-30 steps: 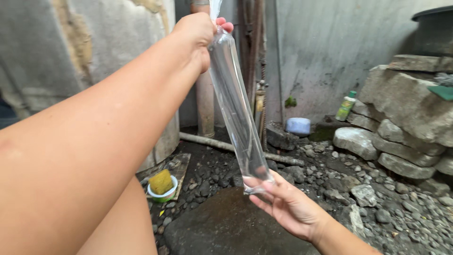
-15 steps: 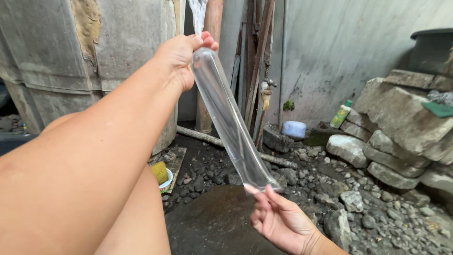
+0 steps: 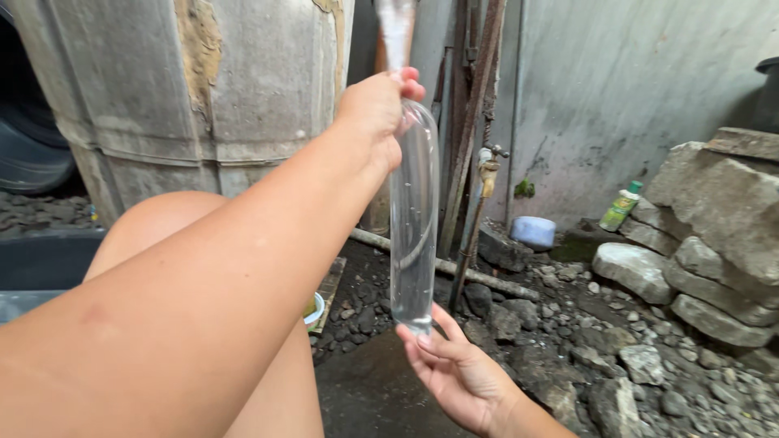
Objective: The person fills long plastic bags with water from an outdoor tap and ties them closed by hand. The person then places the sealed bags into a black bucket.
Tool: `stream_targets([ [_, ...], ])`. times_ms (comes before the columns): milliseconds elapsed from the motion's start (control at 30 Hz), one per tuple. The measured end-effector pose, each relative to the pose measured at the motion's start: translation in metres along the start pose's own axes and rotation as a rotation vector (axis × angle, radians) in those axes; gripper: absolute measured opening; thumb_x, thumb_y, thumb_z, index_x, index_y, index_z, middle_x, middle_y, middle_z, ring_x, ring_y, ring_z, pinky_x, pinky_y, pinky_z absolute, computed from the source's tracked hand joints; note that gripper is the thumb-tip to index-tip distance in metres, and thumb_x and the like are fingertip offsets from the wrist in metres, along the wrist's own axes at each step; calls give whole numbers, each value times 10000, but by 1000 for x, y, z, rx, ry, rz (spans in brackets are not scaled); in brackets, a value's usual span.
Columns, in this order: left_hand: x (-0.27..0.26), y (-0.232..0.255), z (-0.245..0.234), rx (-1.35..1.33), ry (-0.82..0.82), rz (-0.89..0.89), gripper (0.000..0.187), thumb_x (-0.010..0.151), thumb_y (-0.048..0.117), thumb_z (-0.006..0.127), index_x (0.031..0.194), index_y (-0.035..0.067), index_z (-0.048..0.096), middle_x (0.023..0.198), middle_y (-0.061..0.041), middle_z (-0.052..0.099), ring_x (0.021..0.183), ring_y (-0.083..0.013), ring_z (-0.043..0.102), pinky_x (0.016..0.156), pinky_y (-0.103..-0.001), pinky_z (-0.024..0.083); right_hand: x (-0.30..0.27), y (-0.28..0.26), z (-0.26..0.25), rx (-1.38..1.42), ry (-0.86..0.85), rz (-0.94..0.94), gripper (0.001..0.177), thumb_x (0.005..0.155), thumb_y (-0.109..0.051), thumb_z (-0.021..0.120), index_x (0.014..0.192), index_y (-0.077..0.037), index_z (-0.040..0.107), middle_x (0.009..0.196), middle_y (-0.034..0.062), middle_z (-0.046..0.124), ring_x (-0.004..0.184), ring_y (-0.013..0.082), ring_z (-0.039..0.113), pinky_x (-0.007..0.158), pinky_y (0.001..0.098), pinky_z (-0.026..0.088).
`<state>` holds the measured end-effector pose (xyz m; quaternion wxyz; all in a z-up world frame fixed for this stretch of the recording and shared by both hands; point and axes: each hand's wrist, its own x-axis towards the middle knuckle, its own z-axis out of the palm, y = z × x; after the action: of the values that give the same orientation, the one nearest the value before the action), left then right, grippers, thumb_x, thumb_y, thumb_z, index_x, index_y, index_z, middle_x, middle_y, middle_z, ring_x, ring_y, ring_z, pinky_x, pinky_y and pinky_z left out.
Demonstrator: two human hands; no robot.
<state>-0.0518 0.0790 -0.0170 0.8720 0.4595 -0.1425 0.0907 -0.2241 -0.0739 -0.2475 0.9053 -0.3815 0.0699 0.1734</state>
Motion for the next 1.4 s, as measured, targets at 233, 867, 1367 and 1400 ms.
stream_targets([
  [233, -14, 29, -21, -32, 35, -54, 169, 1000, 135, 542, 1095, 29, 635, 831, -50, 660, 702, -141, 624, 639, -315, 591, 14, 10, -39, 182, -107, 52, 549, 842, -70, 694, 1364, -104, 527, 1051, 125, 707, 873, 186, 689, 800, 315, 603],
  [867, -39, -3, 17, -209, -393, -235, 77, 1000, 122, 614, 1042, 59, 629, 827, -44, 680, 814, -142, 709, 674, -410, 609, -5, -64, -32, -977, 163, 479, 399, 1036, -355, 569, 759, -92, 681, 561, -30, 529, 471, 82, 477, 477, 237, 417],
  [1367, -75, -11, 34, 178, -467, -609, 190, 874, 8, 518, 723, 104, 582, 728, -64, 635, 648, -181, 622, 780, -492, 583, -51, -231, 125, -2158, -609, -1565, 318, 874, 104, 637, 1172, 4, 686, 1099, 154, 698, 976, 298, 707, 861, 371, 590],
  [1400, -80, -8, 36, 119, -513, -627, 185, 892, 51, 519, 731, 97, 598, 717, -61, 633, 687, -176, 641, 831, -519, 580, -53, -240, 123, -2196, -687, -1621, 301, 867, 87, 684, 1159, 13, 684, 1092, 166, 686, 970, 315, 691, 850, 382, 585],
])
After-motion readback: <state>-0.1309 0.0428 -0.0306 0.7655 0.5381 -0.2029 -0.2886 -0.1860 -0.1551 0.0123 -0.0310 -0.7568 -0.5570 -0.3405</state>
